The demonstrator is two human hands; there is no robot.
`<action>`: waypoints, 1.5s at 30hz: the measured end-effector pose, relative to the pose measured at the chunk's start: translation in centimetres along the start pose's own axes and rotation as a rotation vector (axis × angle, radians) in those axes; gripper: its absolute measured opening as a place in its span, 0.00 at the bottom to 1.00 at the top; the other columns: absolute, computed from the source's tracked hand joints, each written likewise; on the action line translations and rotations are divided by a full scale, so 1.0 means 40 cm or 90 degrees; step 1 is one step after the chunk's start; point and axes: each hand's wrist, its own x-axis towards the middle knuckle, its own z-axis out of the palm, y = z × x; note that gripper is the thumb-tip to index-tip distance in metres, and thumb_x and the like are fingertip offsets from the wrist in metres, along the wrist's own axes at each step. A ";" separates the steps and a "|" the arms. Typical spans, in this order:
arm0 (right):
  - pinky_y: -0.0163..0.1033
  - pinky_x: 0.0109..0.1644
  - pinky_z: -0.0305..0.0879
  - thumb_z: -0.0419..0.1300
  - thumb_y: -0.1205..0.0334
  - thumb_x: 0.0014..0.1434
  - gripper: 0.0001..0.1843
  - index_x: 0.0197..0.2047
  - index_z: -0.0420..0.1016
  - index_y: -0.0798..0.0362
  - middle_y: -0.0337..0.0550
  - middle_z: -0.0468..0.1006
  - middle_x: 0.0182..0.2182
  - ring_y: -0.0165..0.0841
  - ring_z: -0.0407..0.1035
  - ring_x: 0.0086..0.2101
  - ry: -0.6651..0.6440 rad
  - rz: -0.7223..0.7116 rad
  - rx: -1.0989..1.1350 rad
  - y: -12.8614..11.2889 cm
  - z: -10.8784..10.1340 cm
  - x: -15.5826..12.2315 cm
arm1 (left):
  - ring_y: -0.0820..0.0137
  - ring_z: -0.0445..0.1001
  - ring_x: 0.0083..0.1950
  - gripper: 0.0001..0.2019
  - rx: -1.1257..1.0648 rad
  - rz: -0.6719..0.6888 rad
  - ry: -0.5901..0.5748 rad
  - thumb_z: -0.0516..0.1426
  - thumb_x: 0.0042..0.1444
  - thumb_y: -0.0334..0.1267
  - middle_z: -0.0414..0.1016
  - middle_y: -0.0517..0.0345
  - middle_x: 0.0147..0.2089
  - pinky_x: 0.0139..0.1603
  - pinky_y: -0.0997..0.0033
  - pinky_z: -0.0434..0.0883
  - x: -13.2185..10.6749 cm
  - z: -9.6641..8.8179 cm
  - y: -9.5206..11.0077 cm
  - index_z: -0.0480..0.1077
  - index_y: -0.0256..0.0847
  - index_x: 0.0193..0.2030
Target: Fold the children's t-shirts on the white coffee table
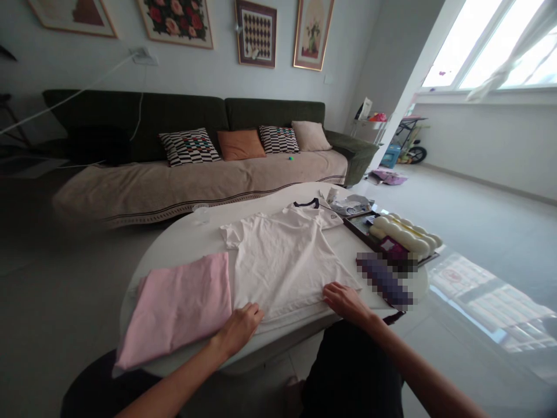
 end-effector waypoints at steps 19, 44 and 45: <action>0.37 0.35 0.64 0.53 0.61 0.64 0.09 0.34 0.70 0.55 0.36 0.72 0.28 0.29 0.68 0.31 0.004 0.065 -0.035 0.012 -0.034 0.012 | 0.69 0.73 0.40 0.11 -0.105 -0.021 0.079 0.47 0.62 0.32 0.73 0.56 0.37 0.40 0.73 0.67 0.018 -0.062 -0.041 0.69 0.40 0.35; 0.41 0.49 0.64 0.51 0.73 0.54 0.19 0.48 0.69 0.52 0.49 0.73 0.45 0.38 0.67 0.45 0.082 0.106 0.095 0.076 0.000 -0.089 | 0.64 0.69 0.48 0.08 -0.109 -0.002 0.038 0.55 0.57 0.32 0.72 0.56 0.46 0.49 0.66 0.66 -0.061 0.015 -0.002 0.69 0.43 0.44; 0.44 0.50 0.63 0.52 0.74 0.53 0.21 0.50 0.68 0.53 0.51 0.71 0.47 0.40 0.66 0.47 0.091 0.132 0.101 0.093 0.008 -0.096 | 0.64 0.69 0.49 0.10 -0.121 -0.017 0.049 0.55 0.57 0.32 0.72 0.56 0.47 0.50 0.66 0.66 -0.066 0.020 -0.003 0.68 0.44 0.46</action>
